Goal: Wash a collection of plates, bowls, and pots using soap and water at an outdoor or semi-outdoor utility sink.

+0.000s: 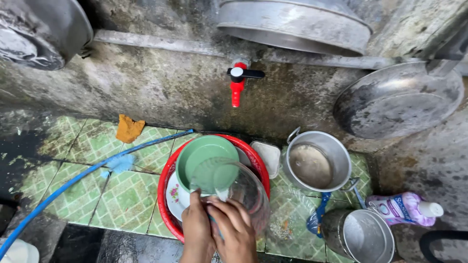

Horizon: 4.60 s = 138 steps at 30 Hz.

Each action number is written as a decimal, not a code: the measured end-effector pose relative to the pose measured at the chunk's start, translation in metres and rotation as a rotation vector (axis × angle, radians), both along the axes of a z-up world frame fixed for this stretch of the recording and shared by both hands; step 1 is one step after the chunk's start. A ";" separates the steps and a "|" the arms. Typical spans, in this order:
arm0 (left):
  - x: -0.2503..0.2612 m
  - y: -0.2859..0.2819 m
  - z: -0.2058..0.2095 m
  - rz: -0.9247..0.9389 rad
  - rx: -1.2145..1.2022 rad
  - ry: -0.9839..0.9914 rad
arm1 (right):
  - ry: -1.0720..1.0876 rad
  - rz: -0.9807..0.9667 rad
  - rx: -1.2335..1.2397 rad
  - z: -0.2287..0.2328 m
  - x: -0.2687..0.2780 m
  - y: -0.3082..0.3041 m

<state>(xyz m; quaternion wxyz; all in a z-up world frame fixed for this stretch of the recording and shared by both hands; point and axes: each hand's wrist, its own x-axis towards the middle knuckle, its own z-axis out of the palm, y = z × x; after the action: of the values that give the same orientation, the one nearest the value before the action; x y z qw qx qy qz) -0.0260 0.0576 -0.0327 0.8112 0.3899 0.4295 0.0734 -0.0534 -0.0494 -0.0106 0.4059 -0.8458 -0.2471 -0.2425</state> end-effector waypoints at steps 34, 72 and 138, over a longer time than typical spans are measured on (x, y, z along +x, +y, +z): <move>-0.050 0.049 -0.169 -1.046 2.034 -0.247 | 1.217 -1.222 0.072 -0.420 -0.050 -0.254; -0.055 -0.155 -0.146 -0.771 -0.035 0.296 | 1.423 -0.463 1.068 -0.316 -0.125 -0.331; 0.026 0.016 -0.016 -0.589 0.107 -0.356 | 0.777 0.002 0.358 0.045 0.064 -0.109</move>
<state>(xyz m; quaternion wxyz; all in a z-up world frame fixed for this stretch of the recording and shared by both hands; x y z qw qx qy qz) -0.0003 0.0738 -0.0491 0.8383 0.5200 0.1459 -0.0744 0.0108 -0.1582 0.0349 0.6092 -0.7905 -0.0306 0.0553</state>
